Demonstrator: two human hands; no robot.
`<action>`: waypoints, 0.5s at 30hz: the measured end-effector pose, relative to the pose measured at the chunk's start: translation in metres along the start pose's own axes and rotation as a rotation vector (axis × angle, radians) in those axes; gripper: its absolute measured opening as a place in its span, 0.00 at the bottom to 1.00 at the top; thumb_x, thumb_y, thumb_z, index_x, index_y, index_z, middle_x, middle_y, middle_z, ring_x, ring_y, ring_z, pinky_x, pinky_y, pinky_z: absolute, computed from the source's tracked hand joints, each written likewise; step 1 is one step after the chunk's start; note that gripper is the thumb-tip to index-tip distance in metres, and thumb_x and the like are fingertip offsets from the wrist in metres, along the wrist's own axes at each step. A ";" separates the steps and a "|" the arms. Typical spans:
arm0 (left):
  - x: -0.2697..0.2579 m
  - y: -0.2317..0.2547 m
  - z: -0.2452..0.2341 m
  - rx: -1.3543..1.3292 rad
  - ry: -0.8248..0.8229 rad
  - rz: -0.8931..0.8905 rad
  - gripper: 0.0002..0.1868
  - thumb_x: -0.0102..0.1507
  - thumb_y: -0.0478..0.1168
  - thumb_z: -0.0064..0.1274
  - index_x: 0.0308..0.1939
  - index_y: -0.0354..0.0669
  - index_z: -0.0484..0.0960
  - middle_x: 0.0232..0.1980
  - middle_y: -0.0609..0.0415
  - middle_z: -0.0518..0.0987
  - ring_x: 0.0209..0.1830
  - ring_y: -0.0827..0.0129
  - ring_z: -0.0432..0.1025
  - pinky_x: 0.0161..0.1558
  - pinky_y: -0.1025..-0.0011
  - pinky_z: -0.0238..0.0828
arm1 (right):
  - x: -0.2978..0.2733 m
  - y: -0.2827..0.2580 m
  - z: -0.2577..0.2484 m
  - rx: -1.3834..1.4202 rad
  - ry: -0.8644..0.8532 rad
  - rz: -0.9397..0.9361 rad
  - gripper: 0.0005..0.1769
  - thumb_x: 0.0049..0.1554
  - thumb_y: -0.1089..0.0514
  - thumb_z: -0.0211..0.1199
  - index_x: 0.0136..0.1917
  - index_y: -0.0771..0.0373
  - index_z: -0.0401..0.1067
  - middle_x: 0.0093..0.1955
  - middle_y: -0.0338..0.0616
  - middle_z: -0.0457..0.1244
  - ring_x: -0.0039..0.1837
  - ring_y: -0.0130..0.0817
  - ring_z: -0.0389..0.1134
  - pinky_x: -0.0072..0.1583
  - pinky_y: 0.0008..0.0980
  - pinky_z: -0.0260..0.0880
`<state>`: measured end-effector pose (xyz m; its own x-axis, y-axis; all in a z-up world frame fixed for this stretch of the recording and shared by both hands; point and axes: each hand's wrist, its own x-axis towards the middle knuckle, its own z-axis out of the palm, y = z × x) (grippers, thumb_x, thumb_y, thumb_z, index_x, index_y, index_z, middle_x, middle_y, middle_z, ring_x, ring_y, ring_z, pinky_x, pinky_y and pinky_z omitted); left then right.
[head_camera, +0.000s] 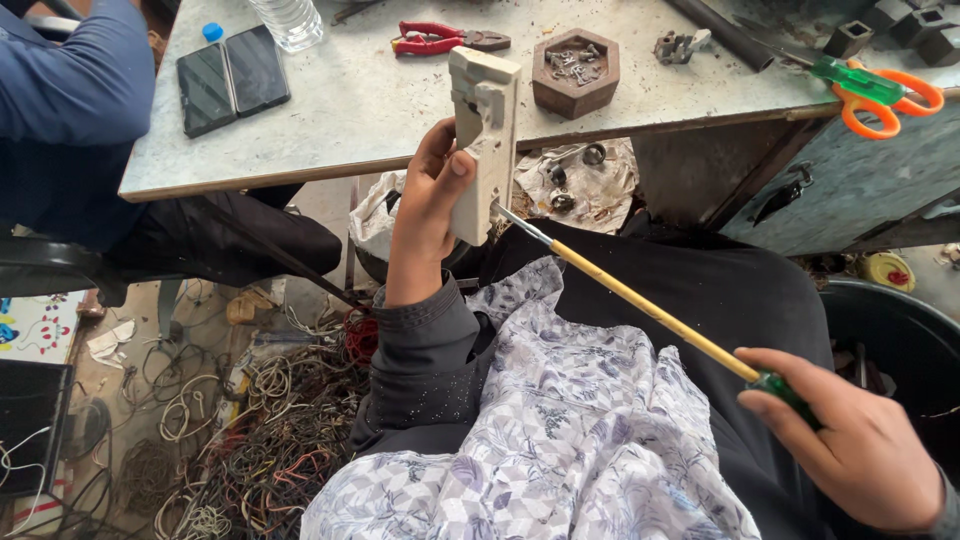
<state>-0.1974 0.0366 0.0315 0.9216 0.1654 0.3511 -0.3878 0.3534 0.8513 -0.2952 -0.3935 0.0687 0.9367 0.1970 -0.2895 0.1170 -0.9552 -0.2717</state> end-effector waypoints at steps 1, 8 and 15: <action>0.000 0.000 -0.001 0.011 0.001 0.004 0.53 0.54 0.65 0.72 0.69 0.32 0.68 0.59 0.46 0.77 0.57 0.67 0.75 0.55 0.68 0.77 | 0.000 -0.002 -0.004 0.053 -0.040 0.002 0.29 0.58 0.49 0.64 0.73 0.48 0.71 0.44 0.37 0.72 0.44 0.31 0.74 0.47 0.31 0.76; 0.003 0.001 -0.009 -0.008 0.017 -0.025 0.53 0.53 0.68 0.68 0.68 0.34 0.67 0.49 0.49 0.76 0.45 0.64 0.78 0.36 0.66 0.82 | -0.011 -0.016 -0.006 -0.043 0.464 -0.508 0.29 0.51 0.50 0.66 0.67 0.49 0.72 0.47 0.38 0.70 0.47 0.36 0.71 0.52 0.35 0.70; -0.009 0.005 -0.016 -0.020 0.124 0.003 0.58 0.54 0.69 0.67 0.73 0.33 0.64 0.53 0.49 0.77 0.51 0.68 0.75 0.44 0.70 0.78 | -0.006 -0.048 -0.013 -0.180 0.339 -0.234 0.40 0.53 0.43 0.71 0.77 0.50 0.70 0.46 0.38 0.66 0.44 0.37 0.70 0.46 0.33 0.70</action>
<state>-0.2082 0.0520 0.0263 0.9117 0.2787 0.3019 -0.3922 0.3710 0.8417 -0.3019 -0.3514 0.0956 0.9298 0.3579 0.0858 0.3663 -0.9225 -0.1217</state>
